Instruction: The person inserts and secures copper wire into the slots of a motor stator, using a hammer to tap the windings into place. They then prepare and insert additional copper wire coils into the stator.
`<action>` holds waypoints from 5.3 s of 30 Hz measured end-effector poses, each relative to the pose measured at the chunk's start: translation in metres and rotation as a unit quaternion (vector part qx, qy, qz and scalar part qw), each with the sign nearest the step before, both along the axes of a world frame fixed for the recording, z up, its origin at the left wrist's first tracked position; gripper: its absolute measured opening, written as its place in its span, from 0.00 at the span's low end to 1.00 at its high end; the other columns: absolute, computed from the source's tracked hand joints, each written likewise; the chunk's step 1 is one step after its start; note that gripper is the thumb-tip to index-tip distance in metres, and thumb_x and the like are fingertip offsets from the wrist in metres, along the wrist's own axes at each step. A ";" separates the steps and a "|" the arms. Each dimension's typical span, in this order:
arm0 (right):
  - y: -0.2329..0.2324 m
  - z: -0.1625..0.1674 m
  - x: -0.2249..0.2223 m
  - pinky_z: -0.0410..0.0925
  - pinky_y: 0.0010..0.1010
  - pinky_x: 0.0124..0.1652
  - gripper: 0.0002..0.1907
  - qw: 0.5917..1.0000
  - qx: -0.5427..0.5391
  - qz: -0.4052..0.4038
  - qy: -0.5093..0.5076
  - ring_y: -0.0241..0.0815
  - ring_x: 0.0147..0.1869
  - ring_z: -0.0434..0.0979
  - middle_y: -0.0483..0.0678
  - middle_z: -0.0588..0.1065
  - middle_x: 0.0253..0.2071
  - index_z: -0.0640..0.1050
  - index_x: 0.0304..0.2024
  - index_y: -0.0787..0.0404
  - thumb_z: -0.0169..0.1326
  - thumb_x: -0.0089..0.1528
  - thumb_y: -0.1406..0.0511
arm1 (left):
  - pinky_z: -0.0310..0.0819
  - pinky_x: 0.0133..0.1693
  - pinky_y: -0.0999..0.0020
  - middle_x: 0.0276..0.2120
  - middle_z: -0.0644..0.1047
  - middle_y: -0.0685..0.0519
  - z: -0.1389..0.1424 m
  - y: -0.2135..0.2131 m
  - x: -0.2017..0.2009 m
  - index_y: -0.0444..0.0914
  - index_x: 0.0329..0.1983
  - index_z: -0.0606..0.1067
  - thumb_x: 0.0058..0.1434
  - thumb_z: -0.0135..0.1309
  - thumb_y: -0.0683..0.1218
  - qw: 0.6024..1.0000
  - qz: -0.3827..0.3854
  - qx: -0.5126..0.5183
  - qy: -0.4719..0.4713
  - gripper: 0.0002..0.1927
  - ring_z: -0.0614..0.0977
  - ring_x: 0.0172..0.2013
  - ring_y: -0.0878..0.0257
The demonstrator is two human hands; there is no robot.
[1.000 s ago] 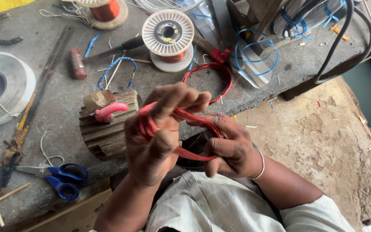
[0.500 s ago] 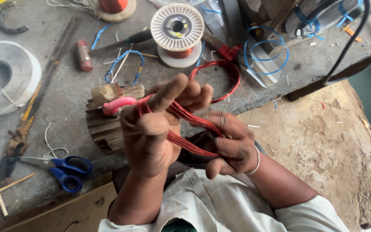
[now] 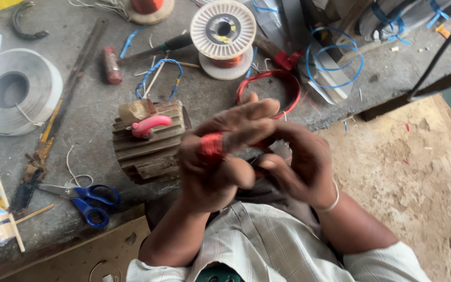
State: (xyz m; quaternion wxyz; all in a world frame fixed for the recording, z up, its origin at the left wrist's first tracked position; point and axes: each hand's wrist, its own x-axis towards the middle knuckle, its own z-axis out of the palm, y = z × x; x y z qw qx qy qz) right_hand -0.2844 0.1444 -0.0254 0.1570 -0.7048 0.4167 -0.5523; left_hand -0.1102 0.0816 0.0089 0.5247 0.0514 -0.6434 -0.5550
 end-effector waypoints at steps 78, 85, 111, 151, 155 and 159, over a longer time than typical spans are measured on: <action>0.018 -0.051 0.014 0.72 0.29 0.50 0.09 0.900 0.074 0.119 -0.413 0.38 0.49 0.78 0.49 0.78 0.49 0.75 0.52 0.66 0.56 0.72 0.66 | 0.76 0.60 0.58 0.65 0.70 0.33 0.014 -0.001 -0.001 0.35 0.48 0.81 0.60 0.65 0.59 0.956 0.147 -0.141 -0.209 0.24 0.75 0.64 0.50; 0.011 -0.045 0.015 0.68 0.26 0.47 0.10 0.874 0.128 0.109 -0.457 0.32 0.44 0.73 0.47 0.76 0.45 0.77 0.54 0.70 0.58 0.71 0.71 | 0.78 0.39 0.69 0.38 0.80 0.50 0.011 0.000 0.001 0.35 0.42 0.81 0.64 0.63 0.53 0.949 0.166 -0.057 -0.260 0.16 0.83 0.35 0.64; 0.011 -0.029 -0.003 0.75 0.32 0.48 0.06 0.888 0.085 0.107 -0.439 0.42 0.45 0.82 0.54 0.80 0.44 0.76 0.44 0.69 0.60 0.67 0.72 | 0.78 0.43 0.70 0.35 0.81 0.54 0.015 -0.004 -0.002 0.34 0.40 0.80 0.64 0.66 0.51 0.976 0.128 -0.050 -0.167 0.15 0.82 0.38 0.67; 0.019 -0.026 -0.007 0.74 0.26 0.38 0.16 0.965 0.188 0.090 -0.159 0.37 0.35 0.81 0.46 0.80 0.34 0.79 0.50 0.65 0.51 0.72 0.59 | 0.81 0.46 0.71 0.40 0.84 0.49 0.011 0.006 -0.005 0.30 0.51 0.80 0.69 0.54 0.42 0.954 -0.054 0.243 -0.166 0.12 0.84 0.41 0.67; 0.016 -0.022 -0.016 0.76 0.26 0.42 0.14 0.970 0.190 0.121 -0.095 0.37 0.40 0.84 0.47 0.82 0.38 0.78 0.52 0.65 0.51 0.72 0.61 | 0.81 0.49 0.70 0.40 0.84 0.49 0.011 -0.002 0.001 0.30 0.49 0.80 0.70 0.55 0.41 0.959 -0.068 0.230 -0.152 0.10 0.85 0.43 0.66; 0.015 -0.027 -0.020 0.76 0.28 0.43 0.11 0.987 0.138 0.066 -0.053 0.38 0.42 0.85 0.48 0.81 0.38 0.78 0.51 0.66 0.54 0.71 0.64 | 0.81 0.49 0.68 0.40 0.84 0.49 0.010 -0.004 0.004 0.29 0.48 0.81 0.69 0.55 0.41 0.955 -0.062 0.237 -0.170 0.10 0.85 0.42 0.65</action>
